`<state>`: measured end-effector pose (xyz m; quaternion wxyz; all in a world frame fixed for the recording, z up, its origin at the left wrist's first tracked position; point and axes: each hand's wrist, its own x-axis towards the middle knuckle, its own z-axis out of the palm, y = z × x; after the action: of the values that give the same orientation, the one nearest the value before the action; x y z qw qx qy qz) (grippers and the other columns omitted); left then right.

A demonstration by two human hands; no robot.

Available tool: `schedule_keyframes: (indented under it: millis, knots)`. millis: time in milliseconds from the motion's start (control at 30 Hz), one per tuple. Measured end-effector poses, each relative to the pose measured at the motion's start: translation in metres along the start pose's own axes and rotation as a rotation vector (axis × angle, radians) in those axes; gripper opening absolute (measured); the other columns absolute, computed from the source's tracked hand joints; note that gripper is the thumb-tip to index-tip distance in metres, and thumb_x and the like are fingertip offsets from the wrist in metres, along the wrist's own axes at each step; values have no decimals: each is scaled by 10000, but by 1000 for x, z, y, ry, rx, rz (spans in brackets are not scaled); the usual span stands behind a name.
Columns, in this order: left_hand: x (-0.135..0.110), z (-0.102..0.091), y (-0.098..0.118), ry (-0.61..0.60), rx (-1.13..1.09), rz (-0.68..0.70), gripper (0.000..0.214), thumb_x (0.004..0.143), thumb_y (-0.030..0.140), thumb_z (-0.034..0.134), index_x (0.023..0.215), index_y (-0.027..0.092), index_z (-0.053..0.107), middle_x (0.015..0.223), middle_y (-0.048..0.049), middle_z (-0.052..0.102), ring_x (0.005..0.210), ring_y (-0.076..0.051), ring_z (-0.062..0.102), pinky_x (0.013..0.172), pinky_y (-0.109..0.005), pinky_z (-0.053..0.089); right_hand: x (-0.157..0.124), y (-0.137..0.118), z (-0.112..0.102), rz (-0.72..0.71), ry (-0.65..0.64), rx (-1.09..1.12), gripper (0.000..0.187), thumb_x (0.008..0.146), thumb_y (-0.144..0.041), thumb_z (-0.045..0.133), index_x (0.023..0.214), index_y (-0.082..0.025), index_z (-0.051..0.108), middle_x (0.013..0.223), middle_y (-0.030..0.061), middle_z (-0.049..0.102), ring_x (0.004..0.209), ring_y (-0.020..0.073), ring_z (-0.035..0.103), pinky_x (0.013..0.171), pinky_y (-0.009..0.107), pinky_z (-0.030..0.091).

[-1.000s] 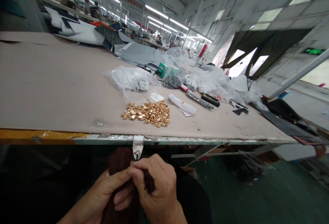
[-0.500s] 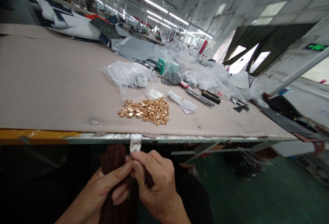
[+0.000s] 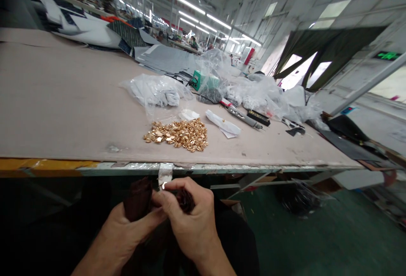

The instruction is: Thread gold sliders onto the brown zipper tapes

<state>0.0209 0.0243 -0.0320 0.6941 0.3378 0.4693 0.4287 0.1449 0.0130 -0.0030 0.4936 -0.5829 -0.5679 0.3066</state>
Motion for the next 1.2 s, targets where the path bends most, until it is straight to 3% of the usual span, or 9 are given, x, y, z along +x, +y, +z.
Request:
schedule_keyframes:
  millis: [100,300,400,500,700,800,1000,1067,1200]
  knots:
    - [1,-1,1,48,93,63,206,480,230,852,595,170,691,552,7,654,572,-194,601,537,-261,476,-6,-7,-2,139,-56,62,144,639,-230,814,752,-176,744,519,-60,539,470,77,415,444,188,334]
    - [-9,5,1,29,-1,91,257,462,219,863,697,191,762,665,-25,759,627,-217,657,595,-281,522,-6,-3,-4,183,-82,174,105,738,-259,716,700,-162,726,583,-8,618,515,105,502,472,198,398]
    - [-10,0,-1,26,-6,15,274,543,385,863,653,176,725,520,4,674,475,-154,569,464,-238,453,-5,3,-7,276,-117,236,202,763,-325,700,671,-152,649,442,-55,496,381,69,392,378,179,321]
    - [-6,-12,-2,66,-62,-63,331,656,499,784,704,181,703,567,7,664,511,-150,576,495,-239,467,-6,6,-10,314,-99,245,223,788,-349,677,706,-149,621,401,-70,467,350,61,372,365,169,309]
    - [-1,-19,1,43,160,106,347,661,514,776,698,176,708,441,62,467,440,-93,400,426,-195,326,-11,6,-9,326,-115,198,196,773,-309,673,819,-122,710,437,-62,481,381,65,390,381,175,316]
    - [-4,-15,2,15,167,109,337,647,500,788,675,175,699,439,71,424,427,-80,348,409,-194,267,-14,7,-8,186,-117,113,139,807,-258,636,775,-143,707,498,-40,526,417,81,437,408,196,358]
    - [-4,-12,3,-39,-105,-125,319,697,434,768,615,179,595,397,89,360,402,-57,281,406,-176,243,-21,12,-8,-465,-114,-147,181,797,-58,574,885,-168,689,717,45,686,637,156,622,597,262,478]
    - [-3,-12,3,-57,-117,-173,347,690,446,774,596,177,577,384,93,348,388,-50,269,395,-174,228,-21,13,-8,-414,-70,-108,169,810,-68,585,881,-179,691,721,41,684,636,154,625,594,257,482]
    - [-4,-11,4,-83,-45,-129,337,632,433,827,647,153,640,432,79,407,393,-38,288,385,-165,221,-19,13,-6,15,-29,129,102,816,-220,674,908,-191,708,677,-5,637,479,95,527,460,210,431]
